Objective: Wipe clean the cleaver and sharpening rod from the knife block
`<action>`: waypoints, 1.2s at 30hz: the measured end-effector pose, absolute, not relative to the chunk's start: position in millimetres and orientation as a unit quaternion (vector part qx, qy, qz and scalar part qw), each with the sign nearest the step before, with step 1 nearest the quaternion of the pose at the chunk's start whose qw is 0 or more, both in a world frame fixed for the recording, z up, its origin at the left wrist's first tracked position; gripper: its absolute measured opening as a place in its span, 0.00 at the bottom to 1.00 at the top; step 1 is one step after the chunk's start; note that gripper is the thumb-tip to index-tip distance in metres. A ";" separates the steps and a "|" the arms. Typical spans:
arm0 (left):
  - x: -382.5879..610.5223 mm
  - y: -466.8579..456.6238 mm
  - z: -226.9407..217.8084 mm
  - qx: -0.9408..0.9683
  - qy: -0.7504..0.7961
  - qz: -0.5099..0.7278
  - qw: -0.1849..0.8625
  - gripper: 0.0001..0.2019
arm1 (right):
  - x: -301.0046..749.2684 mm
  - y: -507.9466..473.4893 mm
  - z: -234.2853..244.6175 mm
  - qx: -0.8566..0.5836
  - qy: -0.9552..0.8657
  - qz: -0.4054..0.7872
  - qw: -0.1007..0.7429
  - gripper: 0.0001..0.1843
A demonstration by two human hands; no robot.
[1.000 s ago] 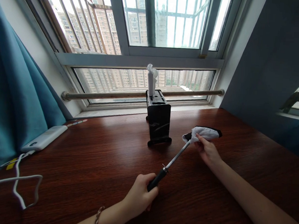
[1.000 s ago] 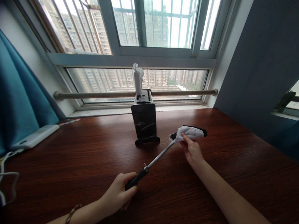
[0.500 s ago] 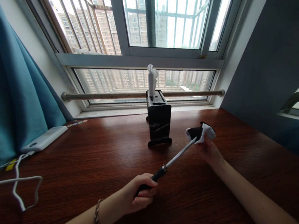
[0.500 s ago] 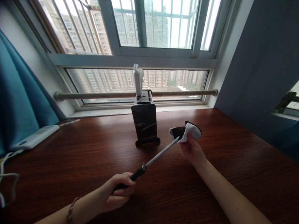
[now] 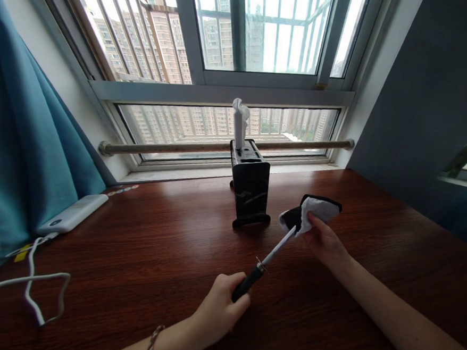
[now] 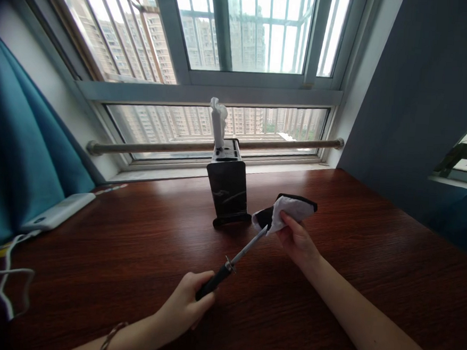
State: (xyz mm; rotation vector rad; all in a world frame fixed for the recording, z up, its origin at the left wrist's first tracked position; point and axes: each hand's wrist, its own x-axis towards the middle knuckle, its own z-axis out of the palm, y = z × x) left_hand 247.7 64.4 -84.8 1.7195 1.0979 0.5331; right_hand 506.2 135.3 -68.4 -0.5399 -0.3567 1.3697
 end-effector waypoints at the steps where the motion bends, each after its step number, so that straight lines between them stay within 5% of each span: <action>1: 247.4 64.7 -83.6 0.724 0.459 0.215 0.468 0.06 | 509.4 137.3 -66.3 -0.245 -0.147 0.614 0.736 0.18; 8: 249.6 61.8 -77.4 0.758 0.491 0.228 0.363 0.06 | 517.9 144.7 -67.4 -0.268 -0.078 0.603 0.748 0.08; 15: 247.9 69.4 -81.1 0.577 0.464 0.260 0.620 0.08 | 516.5 144.4 -67.1 -0.251 -0.070 0.607 0.751 0.08; 20: 244.4 79.0 -84.8 0.489 0.433 0.280 0.703 0.10 | 508.9 140.5 -67.0 -0.228 -0.111 0.618 0.744 0.23; 36: 248.9 71.1 -83.6 0.581 0.445 0.261 0.630 0.07 | 454.3 87.6 -96.2 -0.306 -0.407 0.689 0.516 0.19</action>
